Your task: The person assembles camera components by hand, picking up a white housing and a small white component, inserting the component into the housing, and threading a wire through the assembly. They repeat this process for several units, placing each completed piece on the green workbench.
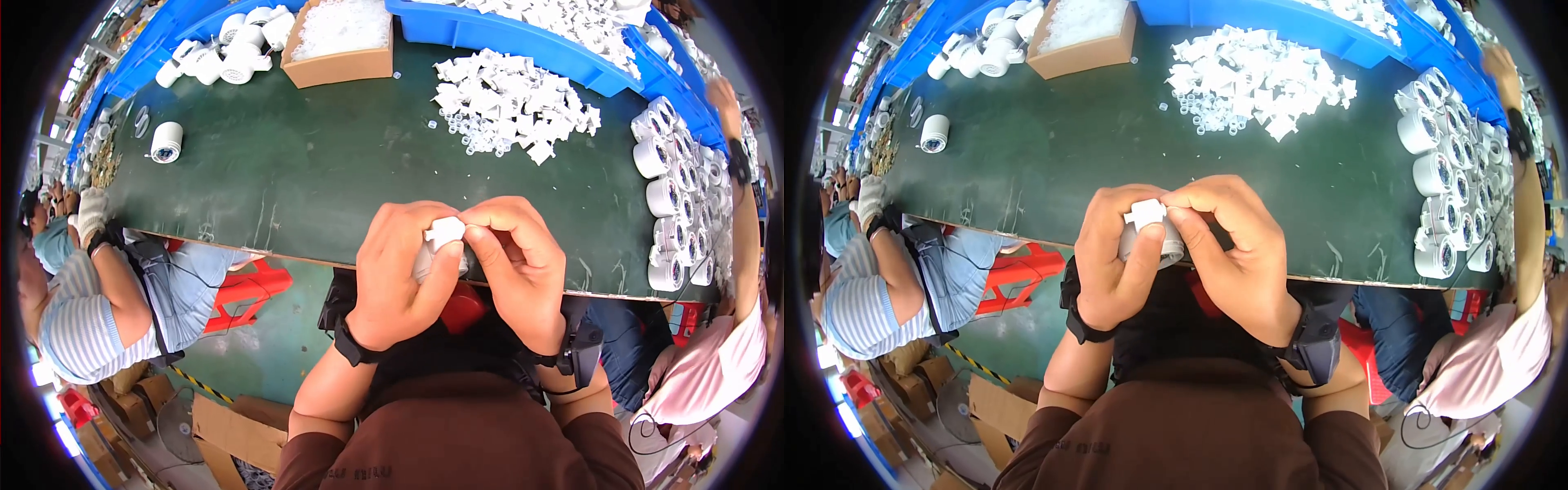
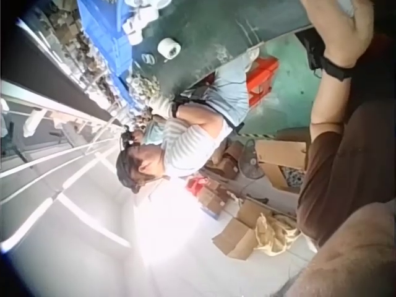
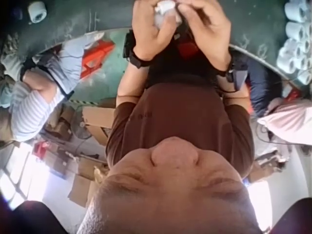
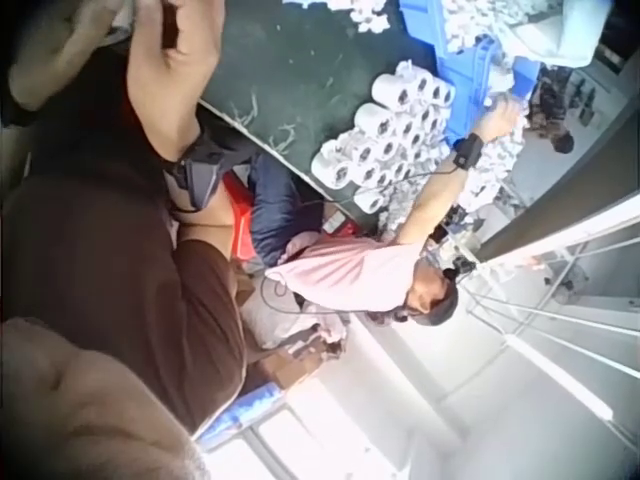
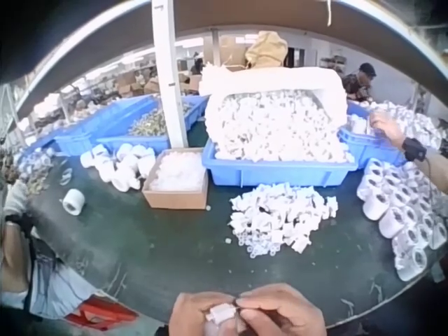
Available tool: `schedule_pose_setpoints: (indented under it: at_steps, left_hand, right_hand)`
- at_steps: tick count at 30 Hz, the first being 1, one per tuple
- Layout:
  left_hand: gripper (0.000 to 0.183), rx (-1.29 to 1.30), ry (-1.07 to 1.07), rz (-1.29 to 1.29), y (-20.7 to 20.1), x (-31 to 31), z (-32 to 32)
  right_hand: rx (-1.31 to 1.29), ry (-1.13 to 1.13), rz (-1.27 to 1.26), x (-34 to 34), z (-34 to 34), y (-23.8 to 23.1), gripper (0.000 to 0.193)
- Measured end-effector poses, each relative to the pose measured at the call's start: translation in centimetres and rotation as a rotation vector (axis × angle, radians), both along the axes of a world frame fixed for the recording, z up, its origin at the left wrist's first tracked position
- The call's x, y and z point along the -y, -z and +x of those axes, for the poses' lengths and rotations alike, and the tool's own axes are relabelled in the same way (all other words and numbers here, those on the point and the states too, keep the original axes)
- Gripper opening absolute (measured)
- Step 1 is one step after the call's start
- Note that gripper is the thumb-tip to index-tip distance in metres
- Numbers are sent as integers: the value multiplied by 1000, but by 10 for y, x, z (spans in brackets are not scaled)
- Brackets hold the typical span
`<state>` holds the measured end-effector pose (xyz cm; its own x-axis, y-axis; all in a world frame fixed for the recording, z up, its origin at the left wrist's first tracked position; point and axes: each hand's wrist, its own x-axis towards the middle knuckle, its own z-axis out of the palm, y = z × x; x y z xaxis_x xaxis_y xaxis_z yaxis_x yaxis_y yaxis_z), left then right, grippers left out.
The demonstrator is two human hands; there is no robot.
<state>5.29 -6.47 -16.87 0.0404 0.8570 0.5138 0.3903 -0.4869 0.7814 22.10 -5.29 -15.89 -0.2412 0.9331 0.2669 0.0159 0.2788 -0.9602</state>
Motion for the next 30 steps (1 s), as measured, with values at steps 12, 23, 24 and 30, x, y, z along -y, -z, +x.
schedule_pose_setpoints:
  at_steps: [12,23,24,30]
  left_hand:
    - [27,-318,-10,49,-11,-6,3]
    - [27,-287,-36,49,-10,-4,5]
    - [27,-286,-39,47,-11,-4,4]
    - [28,-354,-26,1,-17,-3,3]
  right_hand:
    - [614,183,311,-74,41,-5,6]
    - [812,231,681,-96,31,7,13]
    - [696,239,527,-91,32,4,11]
    - [310,192,-73,-66,40,-7,18]
